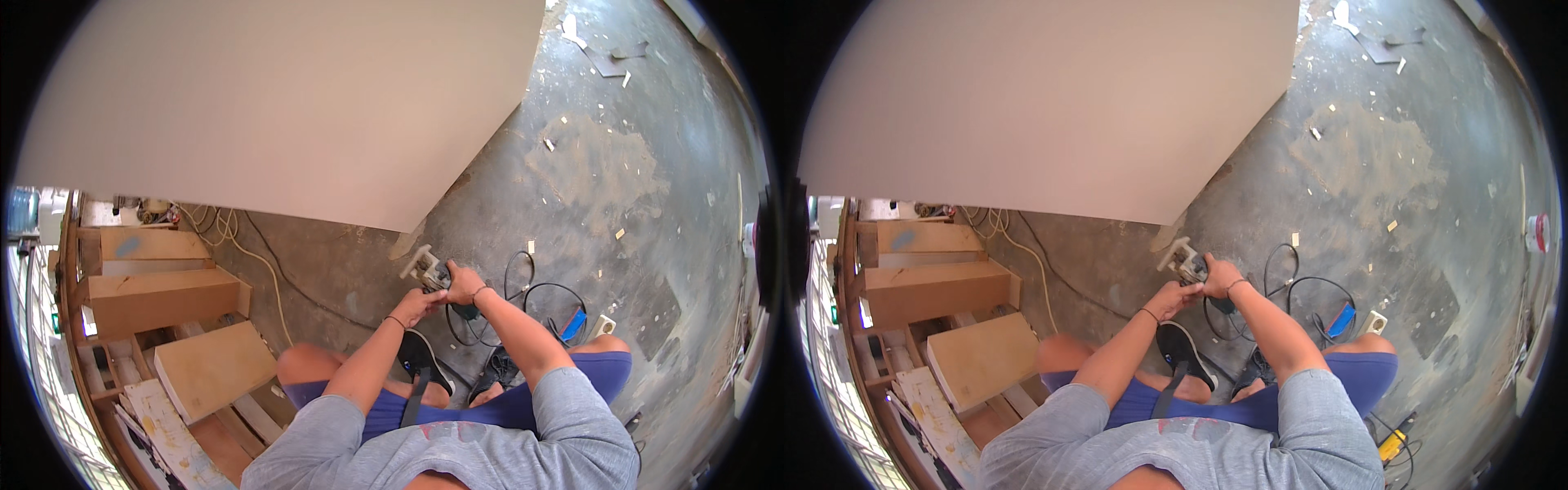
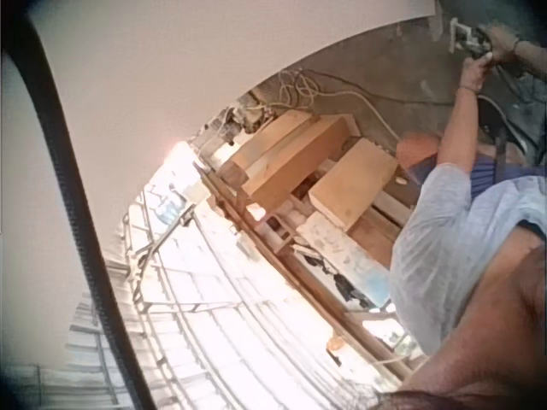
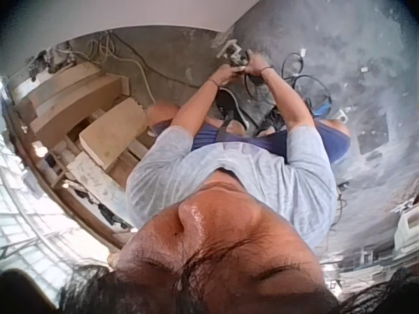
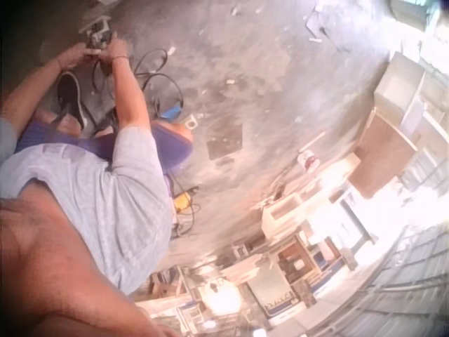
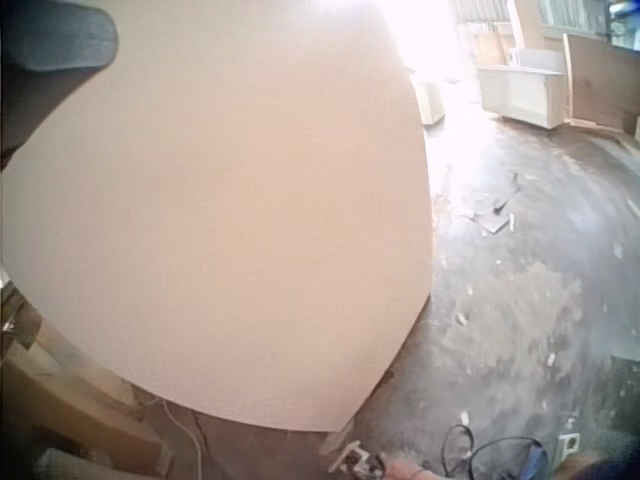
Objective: The person carries a large board, prepares a handheld router by plugging it into a power strip, and uses the router to finish the edges of a white wooden cabinet unit.
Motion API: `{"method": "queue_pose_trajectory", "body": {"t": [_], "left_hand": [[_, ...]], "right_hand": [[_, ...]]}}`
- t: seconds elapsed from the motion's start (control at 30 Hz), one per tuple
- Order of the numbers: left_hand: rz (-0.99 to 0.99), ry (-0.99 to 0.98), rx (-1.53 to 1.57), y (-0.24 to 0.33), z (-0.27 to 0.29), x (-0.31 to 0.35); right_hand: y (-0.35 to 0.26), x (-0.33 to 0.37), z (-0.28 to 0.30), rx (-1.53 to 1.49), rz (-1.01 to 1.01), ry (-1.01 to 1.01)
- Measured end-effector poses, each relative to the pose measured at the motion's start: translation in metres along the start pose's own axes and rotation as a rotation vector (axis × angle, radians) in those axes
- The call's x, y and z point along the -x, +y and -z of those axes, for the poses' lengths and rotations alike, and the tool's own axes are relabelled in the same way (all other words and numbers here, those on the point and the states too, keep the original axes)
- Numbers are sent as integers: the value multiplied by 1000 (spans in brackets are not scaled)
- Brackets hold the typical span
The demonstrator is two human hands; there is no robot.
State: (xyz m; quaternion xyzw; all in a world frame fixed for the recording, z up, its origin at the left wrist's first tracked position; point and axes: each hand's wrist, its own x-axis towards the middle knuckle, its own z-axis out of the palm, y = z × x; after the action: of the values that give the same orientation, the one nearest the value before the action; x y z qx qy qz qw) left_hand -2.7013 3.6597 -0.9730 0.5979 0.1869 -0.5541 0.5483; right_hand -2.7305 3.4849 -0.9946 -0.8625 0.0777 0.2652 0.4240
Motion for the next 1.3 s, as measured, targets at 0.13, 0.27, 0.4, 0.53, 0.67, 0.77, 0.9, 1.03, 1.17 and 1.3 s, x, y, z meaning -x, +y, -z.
{"method": "queue_pose_trajectory", "body": {"t": [0.13, 0.27, 0.4, 0.53, 0.67, 0.77, 0.9, 1.03, 1.17, 1.3], "left_hand": [[91, 119, -277, 22, 14, 43], [-516, 616, -337, 50, 25, 37], [-948, 591, -65, 69, -4, -2], [-792, 665, -9, 76, -45, -6], [-906, 765, -44, 77, -52, 2], [-963, 772, 86, 88, -41, 16], [-1242, 811, -88, 130, -54, 82], [-1468, 812, -181, 180, -65, 165], [-1595, 841, -223, 218, -68, 201], [-1700, 876, -235, 239, -82, 216]], "right_hand": [[2, 39, 9, -64, -91, -26], [1, 58, 18, -86, -174, 44], [-6, 62, 27, -122, -160, 76], [-9, 69, 36, -167, -181, 112], [-7, 76, 45, -194, -186, 92], [-1, 83, 41, -231, -167, 101], [25, 76, 28, -369, -149, 138], [15, 78, 37, -637, -171, 130], [-15, 101, 54, -990, -199, 208], [-3, 99, 70, -1112, -70, 313]]}}
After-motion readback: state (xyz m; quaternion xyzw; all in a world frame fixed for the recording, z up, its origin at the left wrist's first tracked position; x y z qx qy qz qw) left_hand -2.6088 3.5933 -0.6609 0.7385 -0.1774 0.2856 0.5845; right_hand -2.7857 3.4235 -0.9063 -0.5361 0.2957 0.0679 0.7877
